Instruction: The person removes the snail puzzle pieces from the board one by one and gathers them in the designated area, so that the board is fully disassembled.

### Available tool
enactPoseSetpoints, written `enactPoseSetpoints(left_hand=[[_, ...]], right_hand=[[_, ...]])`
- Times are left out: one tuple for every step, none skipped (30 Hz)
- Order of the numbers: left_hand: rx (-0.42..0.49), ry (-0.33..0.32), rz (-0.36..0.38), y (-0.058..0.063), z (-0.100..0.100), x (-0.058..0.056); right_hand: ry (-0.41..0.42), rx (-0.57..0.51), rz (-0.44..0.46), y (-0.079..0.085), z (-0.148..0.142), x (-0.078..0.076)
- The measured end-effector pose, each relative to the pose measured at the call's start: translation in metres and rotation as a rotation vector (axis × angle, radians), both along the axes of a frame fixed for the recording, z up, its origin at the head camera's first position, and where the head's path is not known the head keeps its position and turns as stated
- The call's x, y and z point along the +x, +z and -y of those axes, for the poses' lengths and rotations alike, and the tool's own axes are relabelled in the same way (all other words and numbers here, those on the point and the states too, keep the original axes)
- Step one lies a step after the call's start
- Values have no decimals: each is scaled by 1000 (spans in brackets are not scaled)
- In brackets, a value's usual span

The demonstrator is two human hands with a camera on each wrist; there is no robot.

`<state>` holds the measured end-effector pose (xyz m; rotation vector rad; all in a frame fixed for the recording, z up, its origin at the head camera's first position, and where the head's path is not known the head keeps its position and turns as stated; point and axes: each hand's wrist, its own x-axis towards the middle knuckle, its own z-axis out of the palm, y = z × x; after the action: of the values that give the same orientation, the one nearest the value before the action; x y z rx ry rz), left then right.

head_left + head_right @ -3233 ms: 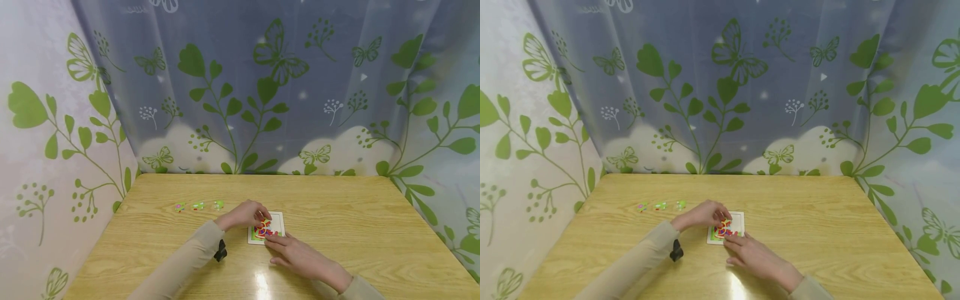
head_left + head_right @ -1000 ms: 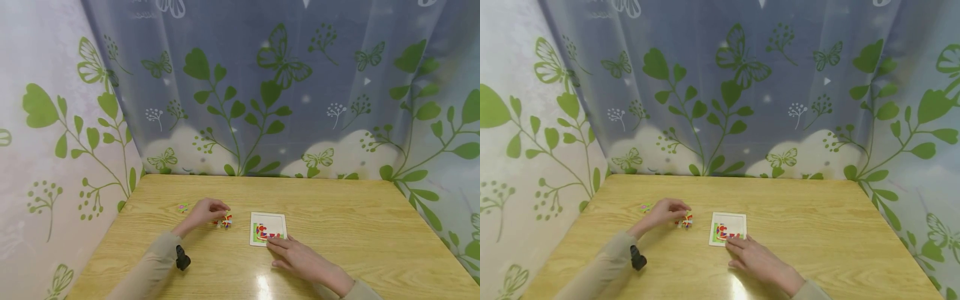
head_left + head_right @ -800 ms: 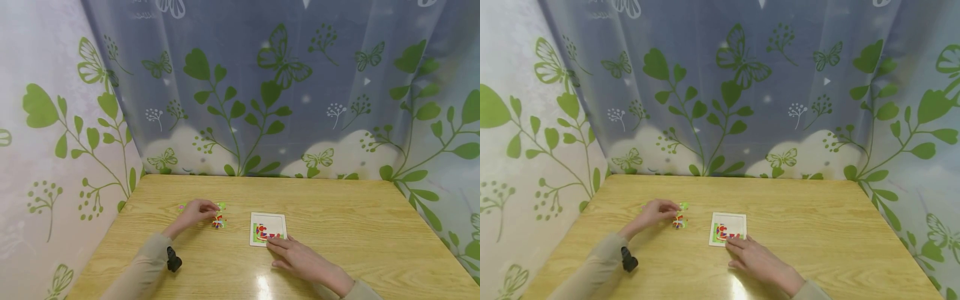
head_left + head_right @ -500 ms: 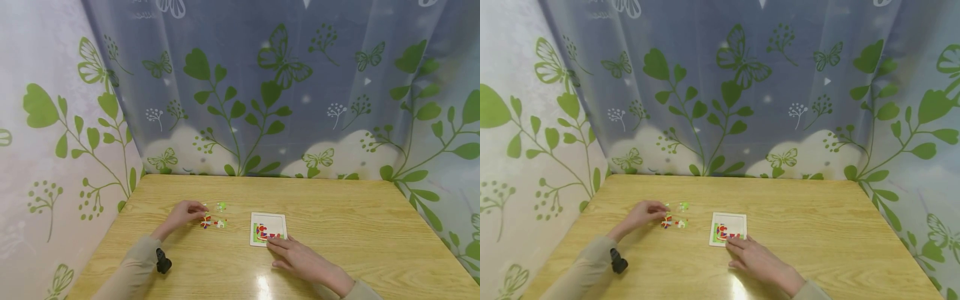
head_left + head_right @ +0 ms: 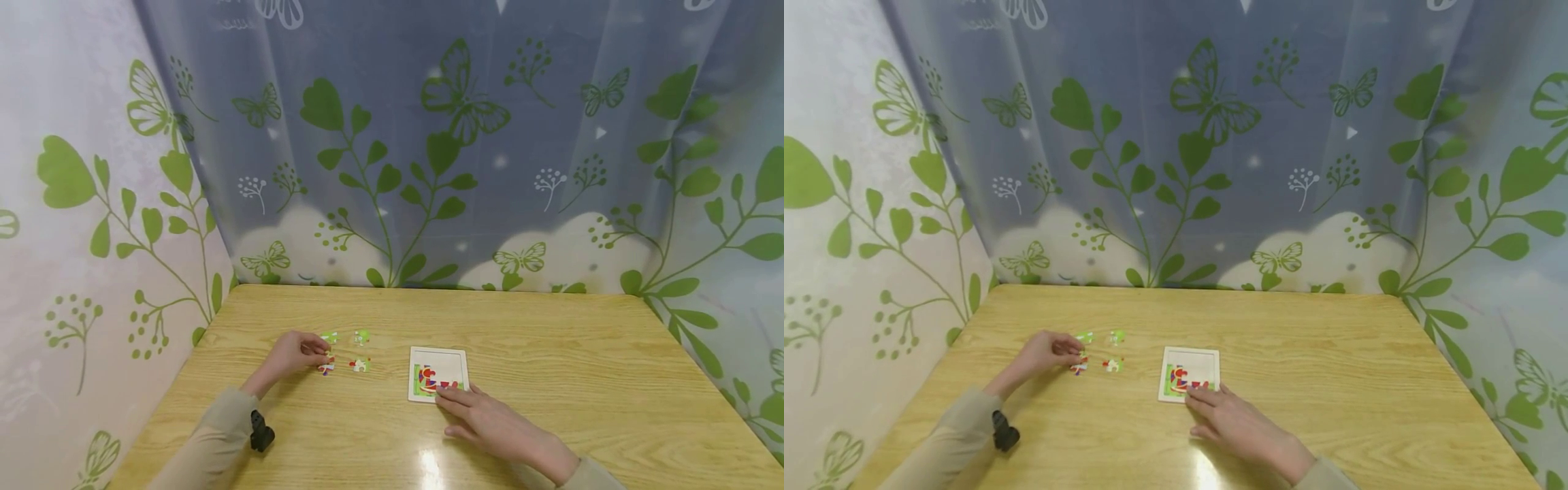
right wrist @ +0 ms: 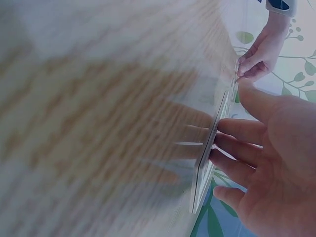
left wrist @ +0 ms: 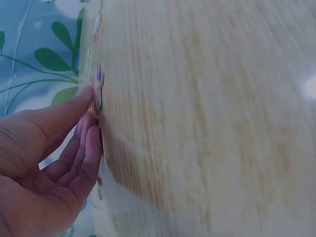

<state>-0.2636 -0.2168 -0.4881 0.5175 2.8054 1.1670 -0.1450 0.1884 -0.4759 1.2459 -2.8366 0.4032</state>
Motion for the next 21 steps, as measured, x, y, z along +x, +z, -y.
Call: enactPoseSetpoints(left_hand=[[-10, 1, -8, 0, 0, 0], [-19, 2, -13, -1, -1, 0], [-24, 1, -18, -1, -1, 0], [-31, 4, -21, -1, -1, -1], [-37, 11, -19, -1, -1, -1], [-39, 21, -16, -1, -1, -1], [-42, 29, -15, -1, -1, -1], [-41, 38, -15, -1, -1, -2], [-37, 53, -10, 0, -2, -2], [-37, 71, -8, 0, -2, -3], [-31, 82, -10, 1, -3, -4], [-23, 89, -17, 3, -4, -5], [-19, 92, -29, 4, -6, -6], [-8, 99, -26, 6, -8, -6], [5, 102, -25, 8, -10, -7], [16, 100, -26, 10, -12, -7], [34, 92, -24, 12, -14, -7], [54, 83, -19, 14, -16, -7], [75, 76, -7, 16, -18, -6], [99, 67, 6, 17, -21, -6], [120, 53, 12, 18, -24, -6]], right_hand=[[0, 0, 0, 0, 0, 0], [0, 0, 0, 0, 0, 0], [-2, 1, 4, 0, 0, 0], [-4, 1, 10, 0, 0, -1], [-6, -1, 20, 0, 0, -1], [-10, -6, 32, 0, 1, -1], [-13, -11, 44, 0, 1, -2], [-19, -16, 60, 1, 1, -2], [-25, -22, 75, 1, 1, -3], [-30, -29, 87, 1, 1, -3], [-34, -34, 98, 2, 1, -4], [-38, -39, 106, 2, 1, -4], [-41, -41, 112, 2, 1, -5], [-44, -43, 118, 2, 1, -5], [-44, -44, 119, 2, 1, -5], [-44, -47, 120, 2, 1, -5], [-42, -51, 121, 2, 1, -5], [-40, -55, 120, 2, 2, -5], [-37, -58, 117, 2, 2, -5], [-33, -62, 113, 2, 2, -5], [-31, -65, 108, 3, 2, -6]])
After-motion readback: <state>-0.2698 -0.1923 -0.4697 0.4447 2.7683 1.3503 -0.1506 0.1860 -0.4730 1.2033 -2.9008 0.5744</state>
